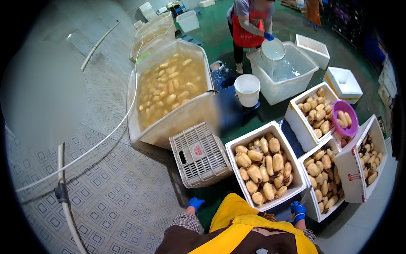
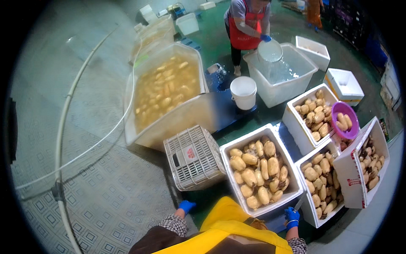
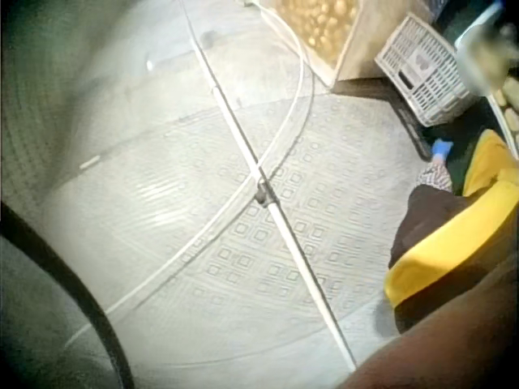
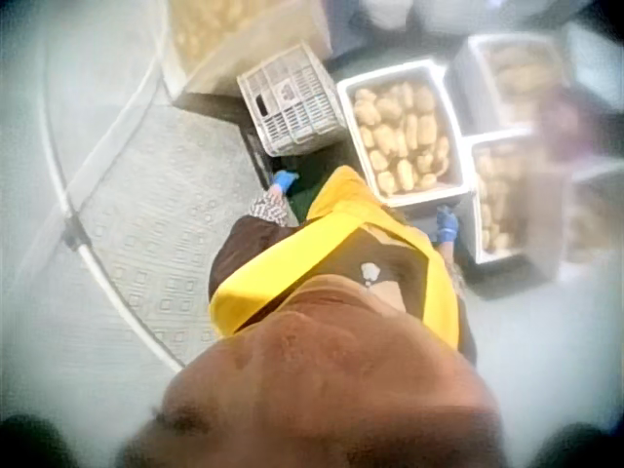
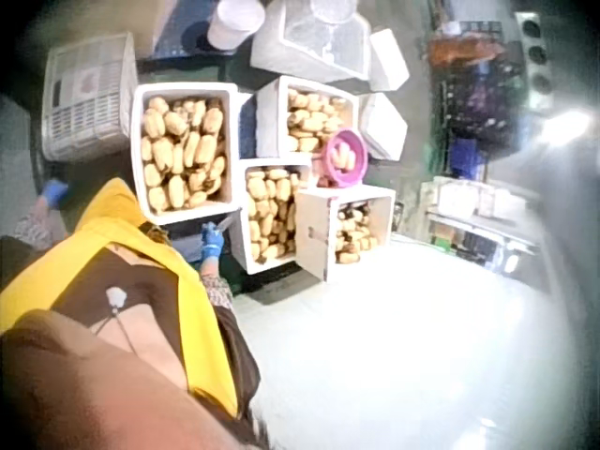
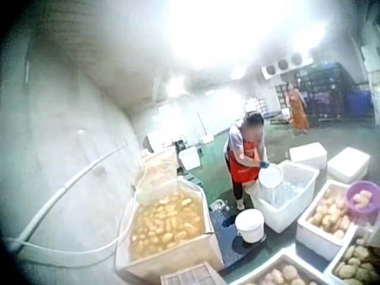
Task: The person peels lotus roots with a knife over a bin of water, places the peeled items into another container, and then moves the crates.
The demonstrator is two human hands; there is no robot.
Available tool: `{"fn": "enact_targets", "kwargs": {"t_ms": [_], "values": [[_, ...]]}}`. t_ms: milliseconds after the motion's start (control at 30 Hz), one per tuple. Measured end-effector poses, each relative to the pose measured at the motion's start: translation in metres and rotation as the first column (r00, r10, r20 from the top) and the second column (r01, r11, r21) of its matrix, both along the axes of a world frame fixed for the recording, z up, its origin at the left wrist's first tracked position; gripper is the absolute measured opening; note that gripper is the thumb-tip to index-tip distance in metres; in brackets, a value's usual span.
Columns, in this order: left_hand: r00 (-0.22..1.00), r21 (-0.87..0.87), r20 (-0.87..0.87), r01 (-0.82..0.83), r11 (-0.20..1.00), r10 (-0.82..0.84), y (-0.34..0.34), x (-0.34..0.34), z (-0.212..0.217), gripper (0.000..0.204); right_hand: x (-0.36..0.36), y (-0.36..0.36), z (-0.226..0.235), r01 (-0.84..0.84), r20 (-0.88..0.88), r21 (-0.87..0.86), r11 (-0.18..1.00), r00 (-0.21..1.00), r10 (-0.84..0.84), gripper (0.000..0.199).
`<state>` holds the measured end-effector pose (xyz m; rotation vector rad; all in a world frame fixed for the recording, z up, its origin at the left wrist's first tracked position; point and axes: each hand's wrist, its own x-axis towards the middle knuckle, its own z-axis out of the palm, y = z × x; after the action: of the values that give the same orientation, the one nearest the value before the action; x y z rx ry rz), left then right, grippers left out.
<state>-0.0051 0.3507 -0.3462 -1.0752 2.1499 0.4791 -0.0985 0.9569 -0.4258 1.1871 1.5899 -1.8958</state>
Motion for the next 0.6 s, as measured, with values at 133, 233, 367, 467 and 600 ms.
{"fn": "enact_targets", "kwargs": {"t_ms": [133,233,367,467,600], "values": [[0.984,0.098,-0.071,0.17,0.981,-0.163,0.013,0.019,-0.008,0.058,0.003,-0.005,-0.004,-0.184,-0.051,0.068,0.981,0.981,0.187,0.006],[0.909,0.138,-0.133,0.411,0.901,-0.394,0.013,0.001,-0.013,0.049,0.023,0.021,-0.08,-0.436,-0.137,0.274,0.858,0.865,0.483,0.012],[0.84,0.047,-0.267,0.502,0.864,-0.473,-0.014,-0.002,-0.033,0.044,0.026,-0.011,0.031,-0.387,-0.037,0.131,0.913,0.918,0.394,0.013],[0.83,0.051,-0.196,0.54,0.84,-0.522,0.015,-0.044,-0.005,0.041,0.048,0.017,0.024,-0.264,-0.009,0.129,0.956,0.964,0.267,0.014],[0.743,0.009,-0.396,0.591,0.807,-0.54,-0.002,-0.028,-0.005,0.043,0.08,0.02,0.015,-0.396,0.027,0.33,0.857,0.911,0.41,0.018]]}}
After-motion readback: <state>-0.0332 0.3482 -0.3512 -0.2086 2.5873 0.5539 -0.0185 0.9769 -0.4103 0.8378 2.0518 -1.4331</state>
